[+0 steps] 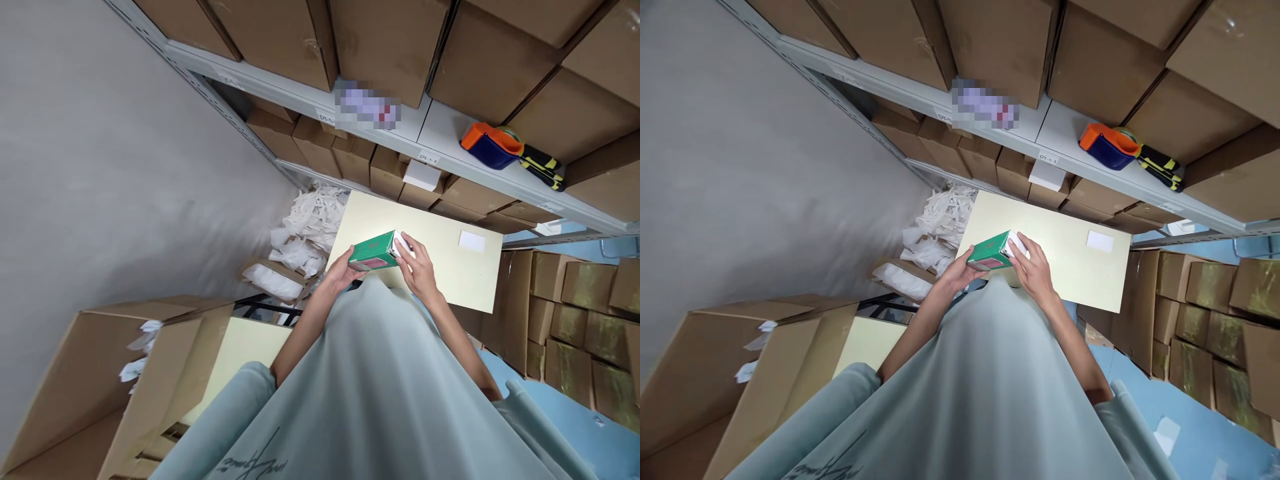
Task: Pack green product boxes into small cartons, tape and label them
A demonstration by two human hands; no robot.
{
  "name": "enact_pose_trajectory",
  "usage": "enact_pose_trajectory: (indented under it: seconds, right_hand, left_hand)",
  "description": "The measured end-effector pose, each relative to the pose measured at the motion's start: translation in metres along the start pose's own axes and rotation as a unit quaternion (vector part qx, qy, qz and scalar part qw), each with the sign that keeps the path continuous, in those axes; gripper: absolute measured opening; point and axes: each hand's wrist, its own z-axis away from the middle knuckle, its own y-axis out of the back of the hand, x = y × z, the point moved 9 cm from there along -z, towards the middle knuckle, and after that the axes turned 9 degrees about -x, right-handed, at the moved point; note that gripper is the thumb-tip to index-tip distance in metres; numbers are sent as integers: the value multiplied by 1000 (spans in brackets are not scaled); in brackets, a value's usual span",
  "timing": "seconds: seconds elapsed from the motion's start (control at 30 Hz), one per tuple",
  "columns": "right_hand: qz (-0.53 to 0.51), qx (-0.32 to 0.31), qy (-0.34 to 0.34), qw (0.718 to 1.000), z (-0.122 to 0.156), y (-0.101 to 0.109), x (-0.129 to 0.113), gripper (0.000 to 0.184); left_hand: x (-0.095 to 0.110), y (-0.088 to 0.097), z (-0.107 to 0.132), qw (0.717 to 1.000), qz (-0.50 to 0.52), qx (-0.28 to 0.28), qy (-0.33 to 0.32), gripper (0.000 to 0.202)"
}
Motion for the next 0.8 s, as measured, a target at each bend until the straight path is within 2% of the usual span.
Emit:
enact_pose_trajectory:
  seconds: [0.13, 0.23, 0.3, 0.37, 0.43, 0.5, 0.6, 0.7, 0.8]
  right_hand:
    - [11, -42, -5, 999, -6, 3, 9, 60]
    - [-21, -24, -25, 999, -14, 21, 25, 56]
    - [-51, 22, -56, 997, -18, 40, 40, 52]
    - [-74, 60, -91, 991, -22, 57, 57, 52]
    - [-88, 62, -108, 988, -28, 66, 70, 54]
    - [-102, 40, -104, 989, -39, 69, 80, 54]
    - [-121, 23, -77, 989, -59, 72, 94, 50]
    - [-159, 38, -59, 985, -76, 73, 108, 53]
    - [-211, 37, -77, 974, -86, 67, 119, 61]
  left_hand:
    - [-5, -25, 0, 998, -6, -39, 42, 38]
    - [-6, -41, -1, 996, -29, -57, 56, 42]
    - [1, -50, -3, 997, -50, -56, 22, 47]
    - [12, -57, -4, 996, -77, -37, -36, 61]
    - [19, -64, -3, 991, -106, -25, -75, 80]
    - [20, -75, -1, 986, -134, -44, -89, 93]
    - [15, -90, 0, 977, -175, -85, -87, 102]
    - [3, -94, -1, 977, -179, -100, -60, 103]
    - [-6, -90, -4, 984, -143, -90, -49, 95]
